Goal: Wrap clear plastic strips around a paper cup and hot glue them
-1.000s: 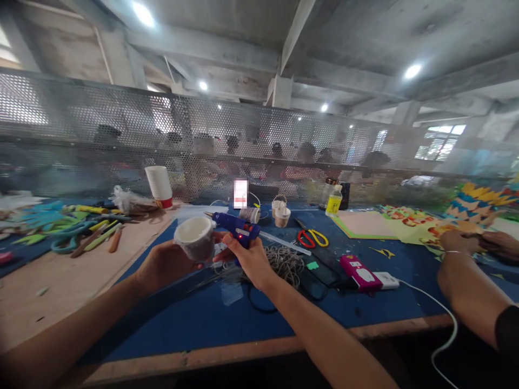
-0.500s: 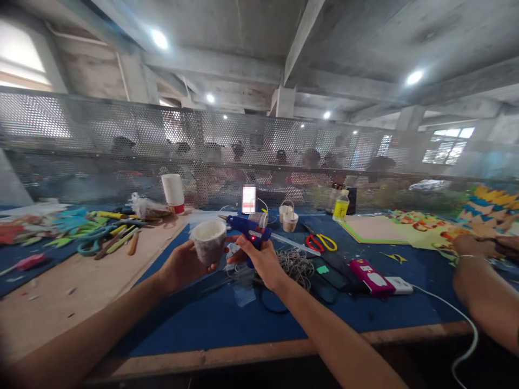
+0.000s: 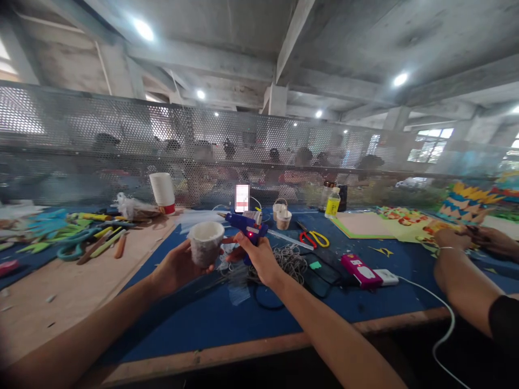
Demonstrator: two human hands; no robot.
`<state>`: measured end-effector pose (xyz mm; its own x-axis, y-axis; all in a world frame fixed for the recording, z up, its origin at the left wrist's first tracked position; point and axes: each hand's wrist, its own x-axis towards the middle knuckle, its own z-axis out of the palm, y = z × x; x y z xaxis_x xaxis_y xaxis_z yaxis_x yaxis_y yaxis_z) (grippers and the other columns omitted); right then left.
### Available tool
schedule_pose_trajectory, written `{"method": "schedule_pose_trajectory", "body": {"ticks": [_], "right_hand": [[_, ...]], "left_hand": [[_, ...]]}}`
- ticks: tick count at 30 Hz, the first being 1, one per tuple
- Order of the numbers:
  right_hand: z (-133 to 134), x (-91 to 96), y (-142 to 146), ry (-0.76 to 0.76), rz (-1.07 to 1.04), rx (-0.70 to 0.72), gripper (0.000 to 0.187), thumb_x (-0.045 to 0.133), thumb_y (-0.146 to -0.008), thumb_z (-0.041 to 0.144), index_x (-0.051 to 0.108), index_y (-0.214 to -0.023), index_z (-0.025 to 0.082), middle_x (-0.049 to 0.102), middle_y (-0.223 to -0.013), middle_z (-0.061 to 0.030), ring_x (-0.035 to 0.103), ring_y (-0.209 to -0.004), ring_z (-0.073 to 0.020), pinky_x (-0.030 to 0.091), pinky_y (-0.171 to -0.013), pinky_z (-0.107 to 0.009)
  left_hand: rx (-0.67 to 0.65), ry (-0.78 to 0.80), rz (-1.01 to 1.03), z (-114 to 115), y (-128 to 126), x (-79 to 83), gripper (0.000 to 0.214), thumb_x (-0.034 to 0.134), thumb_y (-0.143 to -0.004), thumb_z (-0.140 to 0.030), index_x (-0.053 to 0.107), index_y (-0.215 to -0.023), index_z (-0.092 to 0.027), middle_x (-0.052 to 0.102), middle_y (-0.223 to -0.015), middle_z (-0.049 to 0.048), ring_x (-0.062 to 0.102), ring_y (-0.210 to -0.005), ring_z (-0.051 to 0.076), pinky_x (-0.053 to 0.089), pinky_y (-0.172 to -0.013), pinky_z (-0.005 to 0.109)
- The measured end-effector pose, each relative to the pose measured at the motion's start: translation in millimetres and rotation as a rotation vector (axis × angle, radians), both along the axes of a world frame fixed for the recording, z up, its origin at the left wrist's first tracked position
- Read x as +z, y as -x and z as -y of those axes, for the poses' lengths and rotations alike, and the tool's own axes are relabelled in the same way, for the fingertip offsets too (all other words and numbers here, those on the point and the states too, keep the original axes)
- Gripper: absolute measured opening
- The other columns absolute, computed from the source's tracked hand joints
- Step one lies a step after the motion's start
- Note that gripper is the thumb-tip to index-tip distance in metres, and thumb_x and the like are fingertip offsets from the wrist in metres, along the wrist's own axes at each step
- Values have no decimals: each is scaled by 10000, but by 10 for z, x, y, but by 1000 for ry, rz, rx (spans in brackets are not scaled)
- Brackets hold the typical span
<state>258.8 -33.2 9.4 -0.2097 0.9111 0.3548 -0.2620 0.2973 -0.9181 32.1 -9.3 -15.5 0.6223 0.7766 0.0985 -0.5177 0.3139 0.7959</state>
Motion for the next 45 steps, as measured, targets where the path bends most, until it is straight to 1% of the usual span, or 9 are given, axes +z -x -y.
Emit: {"method": "schedule_pose_trajectory", "body": {"ticks": [3,8,13,19,22,25,32,38,45], "right_hand": [[-1,1,-5,-5,19,0,426,661,-857,592,737,-907,176,760,-853,-81,683,-594,-179,545,-633,-309],[-10,10,-50,-60,109,-63,493,579,-909,611,775,-895,159,677,-607,-43,625,-567,-154,475,-626,-276],[-40,-7,-74,-84,127,-107,493,568,-919,606,771,-863,160,641,-581,-29,576,-550,-132,408,-601,-269],[-81,-37,-62,-21,58,-112,458,609,-895,597,730,-796,167,608,-557,-11,521,-505,-123,378,-546,-268],[-94,-39,-73,-1,57,-129,438,624,-890,580,712,-793,162,610,-564,-9,514,-499,-115,372,-529,-257],[-96,-23,-80,10,40,-161,441,646,-863,595,691,-832,158,687,-703,-40,530,-497,-108,389,-518,-256],[-62,34,-93,-68,60,-211,423,647,-861,593,671,-837,171,737,-910,-76,555,-512,-110,443,-545,-274],[-20,-31,-95,-164,264,-271,387,637,-882,567,700,-868,185,642,-602,-11,594,-566,-160,484,-625,-296],[10,-166,-73,-274,385,-237,308,702,-848,518,696,-911,217,633,-714,-14,555,-574,-154,456,-548,-285]], "left_hand": [[-15,18,9,-12,19,-19,470,498,-966,-481,652,-1249,-139,740,-1127,173,718,-857,236,573,-768,338],[-56,38,24,-1,24,-28,472,529,-942,-465,632,-1274,-145,725,-1154,185,707,-903,262,567,-710,337],[-92,40,15,35,3,-2,462,534,-937,-450,634,-1261,-135,731,-1128,194,714,-867,267,554,-712,343],[-119,48,21,35,-2,-7,511,589,-901,-482,642,-1249,-110,726,-1156,186,725,-850,271,547,-746,333],[-60,69,16,37,-14,1,483,593,-914,-471,630,-1253,-130,727,-1157,175,726,-912,301,553,-818,387],[33,71,27,52,-39,32,432,585,-937,-429,600,-1281,-168,731,-1157,154,729,-954,316,547,-890,444],[102,62,4,80,-92,98,552,563,-962,-359,461,-1450,-121,699,-1245,187,694,-1112,334,509,-1017,451],[128,75,9,13,-72,74,549,556,-972,-378,448,-1457,-143,697,-1260,168,682,-1149,313,509,-1009,405],[157,34,-59,10,-73,60,472,555,-977,-411,522,-1395,-194,666,-1334,124,693,-1124,282,539,-961,379]]}}
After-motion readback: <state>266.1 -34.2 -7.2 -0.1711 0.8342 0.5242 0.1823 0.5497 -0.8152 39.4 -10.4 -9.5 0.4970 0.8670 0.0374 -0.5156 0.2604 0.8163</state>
